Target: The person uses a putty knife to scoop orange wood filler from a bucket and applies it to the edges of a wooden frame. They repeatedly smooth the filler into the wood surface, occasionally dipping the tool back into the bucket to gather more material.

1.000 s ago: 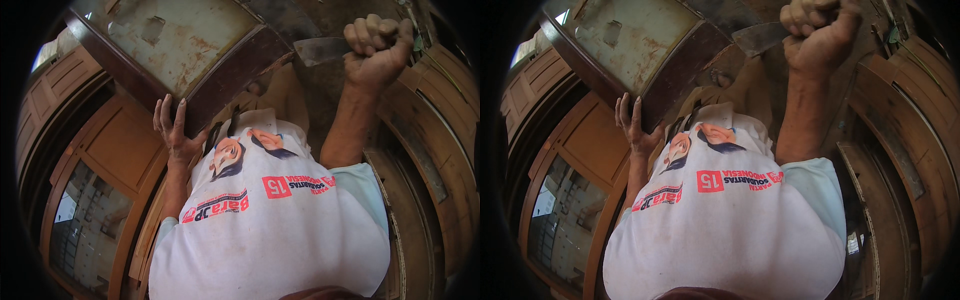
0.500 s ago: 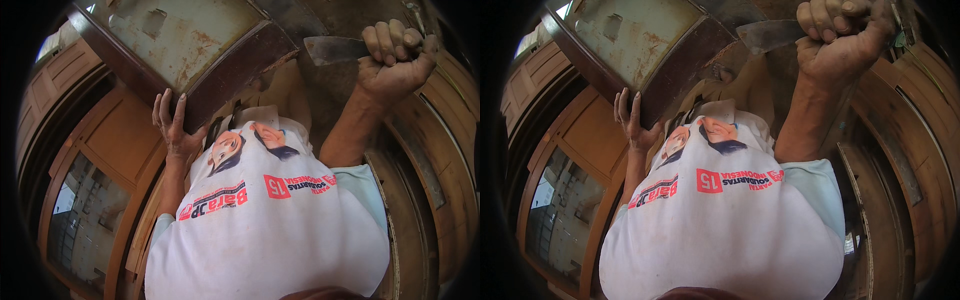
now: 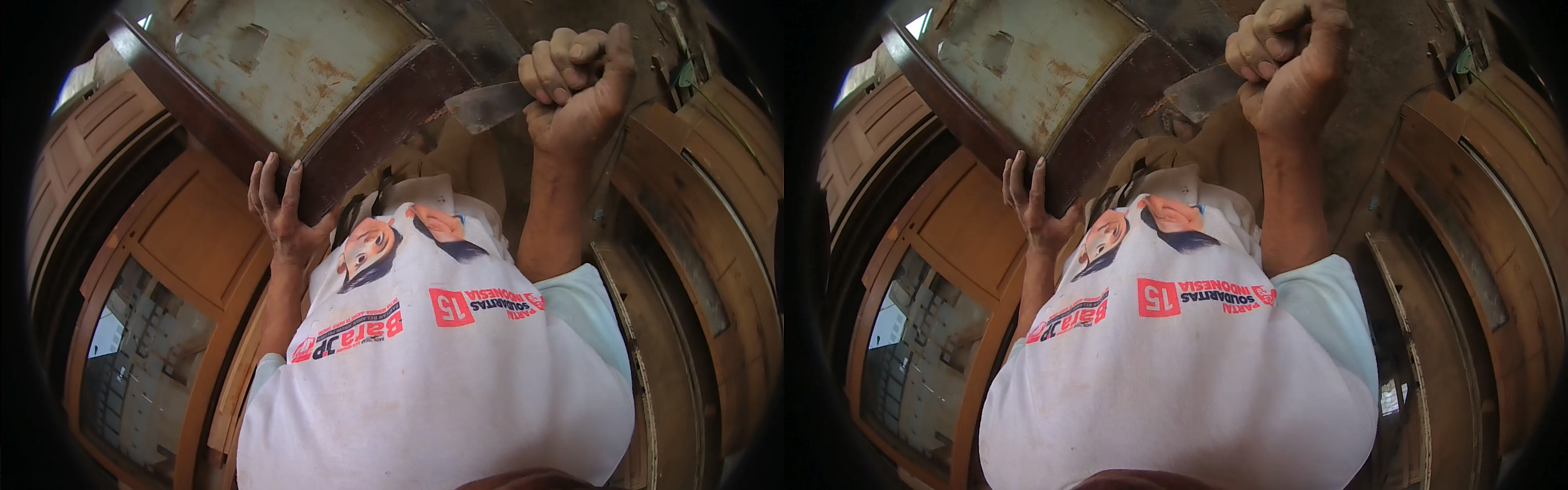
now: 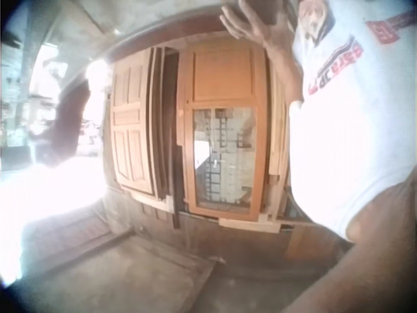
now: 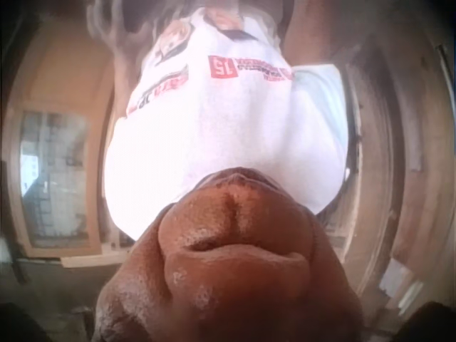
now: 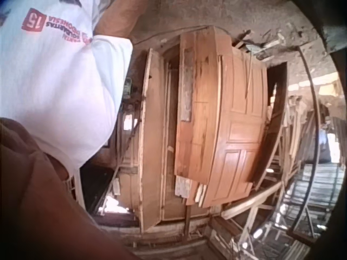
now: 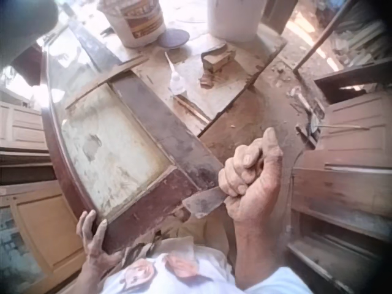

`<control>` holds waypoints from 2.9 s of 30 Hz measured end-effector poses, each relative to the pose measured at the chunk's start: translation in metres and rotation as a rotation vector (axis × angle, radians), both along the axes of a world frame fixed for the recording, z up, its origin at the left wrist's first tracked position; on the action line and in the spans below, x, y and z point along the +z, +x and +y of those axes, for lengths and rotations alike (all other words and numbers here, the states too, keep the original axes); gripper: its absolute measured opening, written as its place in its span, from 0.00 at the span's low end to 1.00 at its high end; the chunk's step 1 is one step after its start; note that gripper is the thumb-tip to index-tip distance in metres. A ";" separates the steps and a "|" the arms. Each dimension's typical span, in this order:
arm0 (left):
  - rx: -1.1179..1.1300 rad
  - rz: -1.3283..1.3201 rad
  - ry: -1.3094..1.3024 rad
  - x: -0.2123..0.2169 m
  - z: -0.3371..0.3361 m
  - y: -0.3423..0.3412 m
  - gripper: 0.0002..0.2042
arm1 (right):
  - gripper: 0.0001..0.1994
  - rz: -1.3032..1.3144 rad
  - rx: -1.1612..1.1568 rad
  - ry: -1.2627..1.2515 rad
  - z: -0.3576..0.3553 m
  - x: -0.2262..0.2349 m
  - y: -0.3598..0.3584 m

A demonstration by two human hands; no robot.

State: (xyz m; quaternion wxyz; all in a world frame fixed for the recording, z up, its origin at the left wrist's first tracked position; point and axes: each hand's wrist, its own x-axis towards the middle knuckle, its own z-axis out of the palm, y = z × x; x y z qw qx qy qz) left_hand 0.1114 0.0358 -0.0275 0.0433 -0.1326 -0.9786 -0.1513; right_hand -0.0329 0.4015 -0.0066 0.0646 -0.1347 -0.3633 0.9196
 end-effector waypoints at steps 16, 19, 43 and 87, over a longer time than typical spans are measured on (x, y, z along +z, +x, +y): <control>0.003 -0.006 -0.008 0.002 0.004 0.006 0.43 | 0.22 -0.011 -0.010 -0.114 0.000 -0.021 0.003; -0.004 0.002 0.017 0.000 0.002 0.002 0.44 | 0.23 0.142 -0.068 -0.147 0.028 -0.007 0.002; -0.002 -0.021 0.165 0.007 -0.007 0.002 0.45 | 0.15 -0.192 -0.118 0.944 0.001 -0.017 0.073; -0.186 0.285 -0.307 -0.023 0.194 -0.114 0.39 | 0.15 -0.378 0.135 0.210 0.093 -0.122 0.247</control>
